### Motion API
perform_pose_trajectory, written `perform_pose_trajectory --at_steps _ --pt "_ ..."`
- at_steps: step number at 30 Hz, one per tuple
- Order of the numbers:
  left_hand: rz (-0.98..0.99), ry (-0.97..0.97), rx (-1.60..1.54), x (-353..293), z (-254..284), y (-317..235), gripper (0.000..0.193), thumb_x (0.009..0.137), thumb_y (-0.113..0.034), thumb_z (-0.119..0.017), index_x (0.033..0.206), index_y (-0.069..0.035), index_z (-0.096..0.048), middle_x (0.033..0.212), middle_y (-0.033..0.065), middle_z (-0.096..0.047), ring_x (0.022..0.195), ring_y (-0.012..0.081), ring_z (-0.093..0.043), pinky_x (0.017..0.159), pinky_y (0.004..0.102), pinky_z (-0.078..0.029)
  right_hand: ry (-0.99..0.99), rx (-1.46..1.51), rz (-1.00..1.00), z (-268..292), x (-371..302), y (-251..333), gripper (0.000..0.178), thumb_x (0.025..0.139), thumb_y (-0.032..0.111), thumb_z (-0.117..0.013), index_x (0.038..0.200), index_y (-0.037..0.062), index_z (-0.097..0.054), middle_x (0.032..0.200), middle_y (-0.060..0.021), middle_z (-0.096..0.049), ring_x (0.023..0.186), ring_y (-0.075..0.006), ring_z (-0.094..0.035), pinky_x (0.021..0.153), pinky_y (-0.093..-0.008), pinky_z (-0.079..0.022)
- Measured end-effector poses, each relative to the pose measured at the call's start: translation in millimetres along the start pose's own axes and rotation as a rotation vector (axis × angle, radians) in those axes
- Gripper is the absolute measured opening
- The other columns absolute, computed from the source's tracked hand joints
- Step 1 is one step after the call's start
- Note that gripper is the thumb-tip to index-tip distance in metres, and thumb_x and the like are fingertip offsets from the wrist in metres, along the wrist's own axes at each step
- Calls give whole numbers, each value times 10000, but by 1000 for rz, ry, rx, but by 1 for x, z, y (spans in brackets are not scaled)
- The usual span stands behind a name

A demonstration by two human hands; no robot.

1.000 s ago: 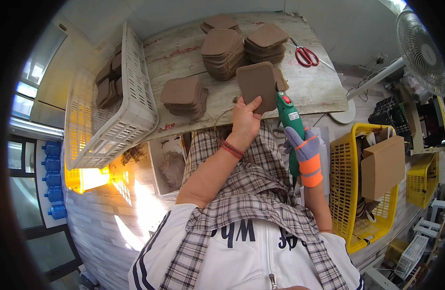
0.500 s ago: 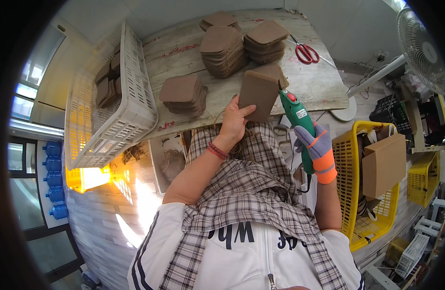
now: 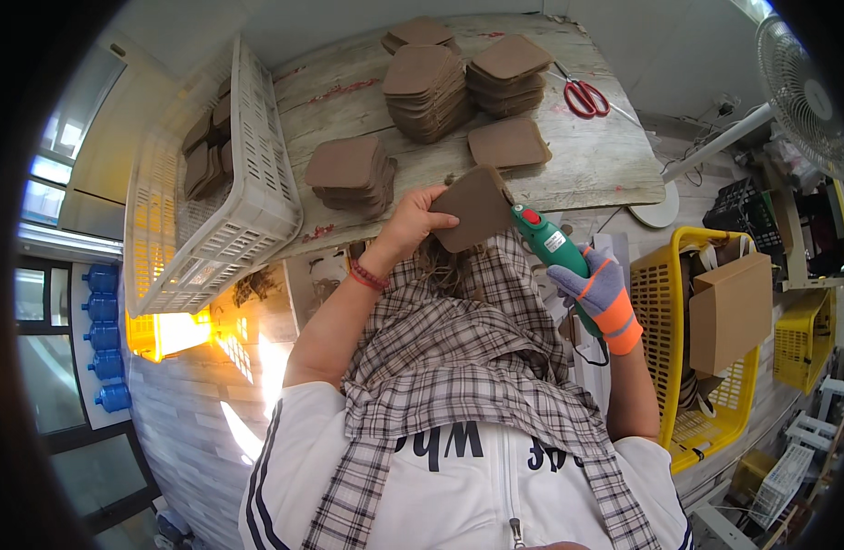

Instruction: The person uses a rotary tool to trim the edges of stacked brown cardboard pieces on a workbench. They handle each piece one at a time, rotating it to smooth the perimeter, then place it back on the stack.

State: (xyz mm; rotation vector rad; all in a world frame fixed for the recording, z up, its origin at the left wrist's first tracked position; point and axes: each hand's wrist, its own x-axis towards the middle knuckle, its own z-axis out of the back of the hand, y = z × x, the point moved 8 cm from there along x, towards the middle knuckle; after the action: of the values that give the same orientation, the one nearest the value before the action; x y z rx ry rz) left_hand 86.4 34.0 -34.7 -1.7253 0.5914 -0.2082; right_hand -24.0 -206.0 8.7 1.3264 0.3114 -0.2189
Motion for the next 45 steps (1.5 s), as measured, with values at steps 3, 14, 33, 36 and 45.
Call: perform_pose_trajectory --at_steps 3,14,33,36,45 --pt "78 -6 14 -4 0 14 356 781 82 -608 1131 18 -596 997 43 -656 835 111 -616 776 257 -516 -7 30 -8 -6 1 -4 426 776 249 -763 1065 -7 -584 718 -9 -608 573 -41 -535 498 -196 -437" --pt "170 -47 121 -16 11 16 388 783 78 -588 1167 24 -566 1006 32 -639 889 94 -592 796 244 -491 83 176 -53 -23 11 -4 371 805 232 -734 1025 -22 -577 677 -11 -574 531 -59 -521 463 -208 -425" --pt "-51 -212 101 -27 38 -30 183 735 31 -694 890 -13 -608 822 15 -647 718 81 -605 672 221 -501 176 -68 -33 -27 4 -21 409 772 310 -751 1010 5 -622 668 -6 -597 584 -52 -534 522 -220 -427" --pt "-58 -231 44 -25 37 -20 182 745 20 -698 906 -3 -616 828 33 -656 725 88 -614 671 222 -507 175 -54 -27 -30 1 -20 418 771 309 -753 1021 2 -619 675 -7 -599 584 -50 -537 519 -215 -428" --pt "12 -129 160 -24 17 -7 185 735 10 -700 904 -15 -630 816 12 -654 716 74 -602 657 220 -496 154 -22 8 -42 4 -11 428 779 291 -754 1043 -10 -604 705 -4 -599 585 -47 -533 516 -198 -425"
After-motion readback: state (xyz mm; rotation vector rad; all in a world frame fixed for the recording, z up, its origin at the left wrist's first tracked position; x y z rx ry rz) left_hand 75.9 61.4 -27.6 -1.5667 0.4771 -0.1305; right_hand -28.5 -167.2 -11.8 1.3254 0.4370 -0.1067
